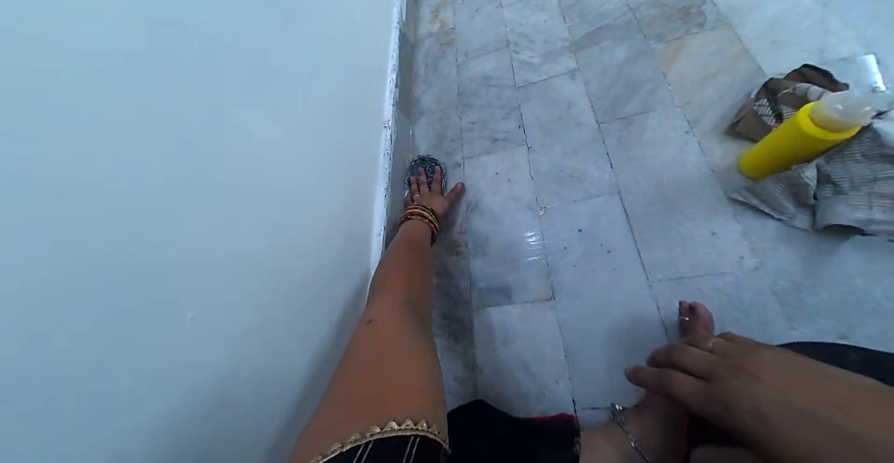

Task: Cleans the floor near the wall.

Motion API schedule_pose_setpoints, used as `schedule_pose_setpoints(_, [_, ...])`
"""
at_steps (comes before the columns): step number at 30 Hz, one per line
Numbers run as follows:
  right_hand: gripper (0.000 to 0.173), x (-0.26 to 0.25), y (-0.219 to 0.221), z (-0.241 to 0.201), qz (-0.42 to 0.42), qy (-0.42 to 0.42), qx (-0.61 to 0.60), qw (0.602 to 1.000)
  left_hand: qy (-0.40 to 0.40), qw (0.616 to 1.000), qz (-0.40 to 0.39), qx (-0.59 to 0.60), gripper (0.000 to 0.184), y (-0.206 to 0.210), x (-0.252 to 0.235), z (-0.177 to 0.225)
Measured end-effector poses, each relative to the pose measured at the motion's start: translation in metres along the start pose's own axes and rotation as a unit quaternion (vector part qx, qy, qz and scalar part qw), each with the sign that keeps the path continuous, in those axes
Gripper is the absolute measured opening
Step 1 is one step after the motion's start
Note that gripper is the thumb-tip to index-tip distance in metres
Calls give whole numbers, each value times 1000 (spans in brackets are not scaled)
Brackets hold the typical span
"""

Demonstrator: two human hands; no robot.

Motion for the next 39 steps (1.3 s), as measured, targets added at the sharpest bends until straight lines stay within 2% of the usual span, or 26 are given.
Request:
schedule_pose_setpoints(2, [51, -4, 4, 3, -17, 4, -2, 1000, -4, 1000, 10, 0, 90, 3, -1, 4])
schedule_pose_setpoints(5, [56, -11, 3, 2, -73, 38, -10, 997, 3, 1000, 6, 9, 92, 11, 23, 9])
schedule_pose_setpoints(11, [62, -9, -9, -6, -153, 124, -14, 980, 8, 1000, -12, 18, 95, 53, 115, 20])
schedule_pose_setpoints(18, [61, 4, -9, -32, -127, 134, 27, 982, 6, 993, -114, -16, 102, 97, 231, 57])
schedule_pose_setpoints(23, [61, 23, 3, -46, -129, 121, 52, 983, 37, 987, -155, -10, 101, 111, 278, 98])
schedule_pose_setpoints(26, [61, 34, 6, -47, -123, 98, 53, 986, 36, 987, -156, 15, 93, 112, 272, 104])
schedule_pose_setpoints(29, [62, 35, 1, -44, -115, 105, 44, 987, 43, 989, -139, 23, 85, 105, 244, 94])
schedule_pose_setpoints(32, [61, 31, 0, -36, -82, 86, 54, 991, 52, 995, -86, 20, 83, 96, 196, 80])
schedule_pose_setpoints(36, [57, 24, 7, -28, 29, -7, 47, 998, 61, 997, -55, 13, 81, 67, 127, 64])
schedule_pose_setpoints(39, [50, 19, 4, -27, 62, -43, 46, 996, 56, 998, -32, 3, 80, 44, 73, 54])
Point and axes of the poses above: each hand's wrist, its own x-axis away from the middle knuckle, its own y-axis out of the palm, z = x × y, the point moved 5 cm from there along -x, towards the middle knuckle, and after that the axes turned 6 degrees about y, right-handed, at the moved point
